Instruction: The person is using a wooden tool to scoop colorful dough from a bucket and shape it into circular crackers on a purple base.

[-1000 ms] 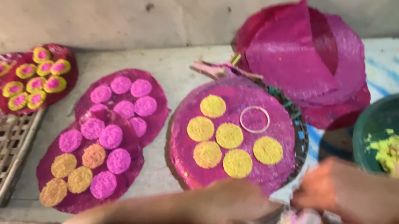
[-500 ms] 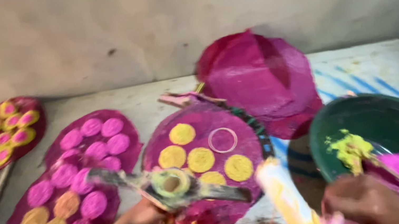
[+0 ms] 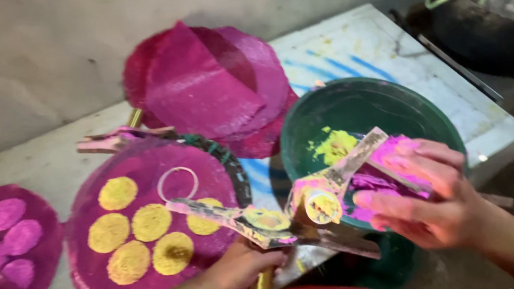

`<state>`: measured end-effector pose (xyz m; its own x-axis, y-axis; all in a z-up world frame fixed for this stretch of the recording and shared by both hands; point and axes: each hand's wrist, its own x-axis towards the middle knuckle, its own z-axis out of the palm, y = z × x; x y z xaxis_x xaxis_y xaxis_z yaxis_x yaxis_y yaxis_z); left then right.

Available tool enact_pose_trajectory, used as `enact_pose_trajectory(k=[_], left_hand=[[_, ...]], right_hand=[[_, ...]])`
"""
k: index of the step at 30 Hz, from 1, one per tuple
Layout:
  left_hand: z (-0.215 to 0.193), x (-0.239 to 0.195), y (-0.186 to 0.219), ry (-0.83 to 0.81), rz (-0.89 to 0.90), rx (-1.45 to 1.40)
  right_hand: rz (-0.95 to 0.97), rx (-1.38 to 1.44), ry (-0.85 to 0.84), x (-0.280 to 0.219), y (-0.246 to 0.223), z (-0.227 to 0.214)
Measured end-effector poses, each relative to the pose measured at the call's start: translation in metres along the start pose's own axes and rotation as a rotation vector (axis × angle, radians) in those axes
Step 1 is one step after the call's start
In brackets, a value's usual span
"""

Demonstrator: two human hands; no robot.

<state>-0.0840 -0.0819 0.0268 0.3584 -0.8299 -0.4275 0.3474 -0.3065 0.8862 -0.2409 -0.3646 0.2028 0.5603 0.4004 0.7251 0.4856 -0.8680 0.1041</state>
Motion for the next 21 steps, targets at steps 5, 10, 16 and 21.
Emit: enact_pose_trajectory(k=[5, 10, 16, 21], left_hand=[[0.043, 0.001, 0.032, 0.001, 0.057, 0.015], [0.061, 0.017, 0.041, -0.002, 0.094, 0.118], [0.061, 0.039, 0.027, -0.051, 0.332, 0.245], [0.044, 0.057, 0.011, -0.019, 0.788, 0.878]], right_hand=[[0.027, 0.007, -0.062, -0.022, -0.008, -0.022], [0.068, 0.047, -0.138, -0.033, -0.002, -0.031], [-0.001, -0.056, -0.157, -0.046, 0.006, -0.034], [0.123, 0.074, -0.193, -0.05, 0.019, -0.031]])
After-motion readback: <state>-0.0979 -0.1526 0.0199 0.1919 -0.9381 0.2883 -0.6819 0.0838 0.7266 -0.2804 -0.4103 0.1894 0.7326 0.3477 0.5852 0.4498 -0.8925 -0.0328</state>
